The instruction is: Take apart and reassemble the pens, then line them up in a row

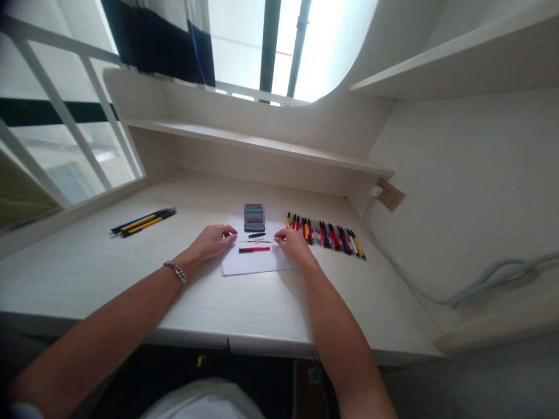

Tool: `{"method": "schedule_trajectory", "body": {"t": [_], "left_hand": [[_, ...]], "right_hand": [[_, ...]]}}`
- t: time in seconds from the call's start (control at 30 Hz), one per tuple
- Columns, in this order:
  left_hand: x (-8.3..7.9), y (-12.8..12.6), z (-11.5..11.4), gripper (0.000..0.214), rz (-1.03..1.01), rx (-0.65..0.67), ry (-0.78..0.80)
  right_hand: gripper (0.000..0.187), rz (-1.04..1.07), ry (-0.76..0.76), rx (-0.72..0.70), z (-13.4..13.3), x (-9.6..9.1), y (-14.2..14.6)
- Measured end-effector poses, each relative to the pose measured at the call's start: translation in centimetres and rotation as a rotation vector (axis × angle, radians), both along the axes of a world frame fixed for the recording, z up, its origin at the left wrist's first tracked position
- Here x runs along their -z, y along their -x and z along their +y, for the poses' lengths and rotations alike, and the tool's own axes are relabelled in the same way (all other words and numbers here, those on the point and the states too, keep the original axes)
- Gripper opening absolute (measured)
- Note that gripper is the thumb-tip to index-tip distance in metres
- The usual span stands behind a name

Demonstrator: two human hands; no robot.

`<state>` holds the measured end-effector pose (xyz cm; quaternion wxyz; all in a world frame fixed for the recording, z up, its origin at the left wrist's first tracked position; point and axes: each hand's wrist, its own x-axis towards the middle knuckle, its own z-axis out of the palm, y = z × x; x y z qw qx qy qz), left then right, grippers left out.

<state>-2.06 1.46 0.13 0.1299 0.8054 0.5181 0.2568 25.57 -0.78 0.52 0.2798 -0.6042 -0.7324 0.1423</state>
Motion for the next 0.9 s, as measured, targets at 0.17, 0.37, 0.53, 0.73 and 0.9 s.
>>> {"method": "schedule_trajectory", "body": {"t": [0.17, 0.37, 0.53, 0.73, 0.9], "left_hand": [[0.2, 0.0, 0.2, 0.029, 0.01, -0.01, -0.004], [0.1, -0.2, 0.0, 0.028, 0.006, 0.0, 0.013], [-0.3, -0.4, -0.4, 0.028, -0.02, 0.039, 0.008], [-0.6, -1.1, -1.2, 0.033, -0.105, 0.178, -0.003], [-0.4, -1.7, -1.7, 0.038, -0.16, 0.354, 0.06]], "right_hand": [[0.017, 0.011, 0.035, -0.021, -0.2, 0.4, 0.6], [0.017, -0.021, 0.056, -0.048, -0.4, 0.6, 1.4], [0.015, -0.066, 0.068, -0.054, -0.4, 0.7, 1.7], [0.01, 0.033, -0.012, -0.083, -0.9, 0.5, 2.3], [0.009, 0.279, -0.111, -0.176, -1.9, -0.5, 4.3]]}}
